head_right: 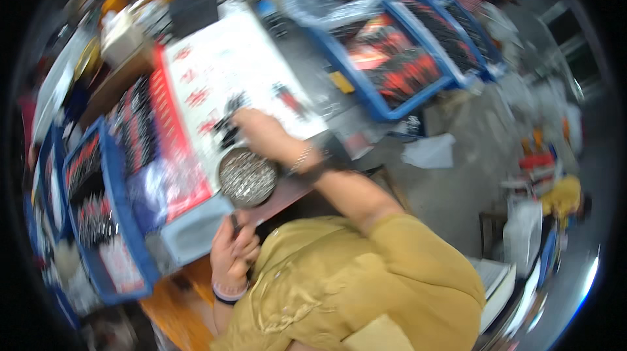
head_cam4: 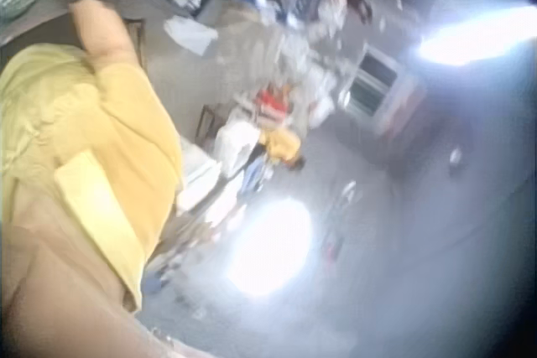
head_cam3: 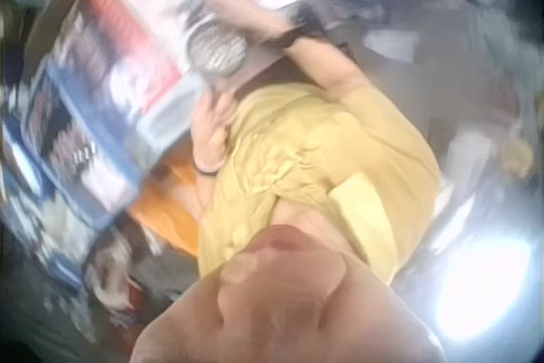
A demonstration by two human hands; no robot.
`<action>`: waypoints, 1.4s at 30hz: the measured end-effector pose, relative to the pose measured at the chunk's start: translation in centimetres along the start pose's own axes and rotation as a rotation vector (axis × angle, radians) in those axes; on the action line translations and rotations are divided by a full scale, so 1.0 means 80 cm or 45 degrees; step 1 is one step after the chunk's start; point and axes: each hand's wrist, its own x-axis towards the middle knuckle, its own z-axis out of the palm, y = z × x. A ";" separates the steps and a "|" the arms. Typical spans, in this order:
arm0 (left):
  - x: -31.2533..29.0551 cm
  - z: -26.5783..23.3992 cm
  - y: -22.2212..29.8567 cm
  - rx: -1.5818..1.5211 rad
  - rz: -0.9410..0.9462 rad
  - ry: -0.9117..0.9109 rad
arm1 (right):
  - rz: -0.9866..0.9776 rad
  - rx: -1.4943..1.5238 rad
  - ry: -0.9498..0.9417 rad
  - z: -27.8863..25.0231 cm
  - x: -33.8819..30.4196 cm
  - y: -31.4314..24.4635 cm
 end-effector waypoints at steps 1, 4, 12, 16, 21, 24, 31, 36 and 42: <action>0.001 -0.001 -0.001 -0.047 0.038 -0.053 | -0.049 -0.034 -0.022 0.000 0.002 0.005; 0.007 -0.008 0.000 -0.135 -0.003 -0.087 | -0.150 -0.219 0.027 -0.006 0.000 0.005; 0.017 -0.002 -0.006 0.000 0.013 -0.048 | -0.005 -0.166 -0.113 -0.021 -0.008 -0.001; 0.011 0.012 -0.005 0.030 0.008 -0.045 | 0.245 0.182 -0.052 -0.045 -0.022 -0.012; 0.006 0.014 -0.009 0.127 0.033 -0.059 | 0.708 1.467 -0.293 -0.077 -0.060 -0.058; 0.007 0.014 -0.015 0.109 0.116 -0.196 | 0.915 1.852 -0.320 -0.069 -0.077 -0.085; 0.000 0.008 -0.022 0.011 0.093 -0.332 | 0.998 1.753 -0.372 -0.048 -0.092 -0.105; -0.006 0.005 -0.027 -0.059 0.039 -0.308 | 1.059 1.783 -0.393 -0.049 -0.098 -0.114; -0.008 0.004 -0.031 -0.148 -0.009 -0.318 | 1.008 1.768 -0.340 -0.048 -0.101 -0.119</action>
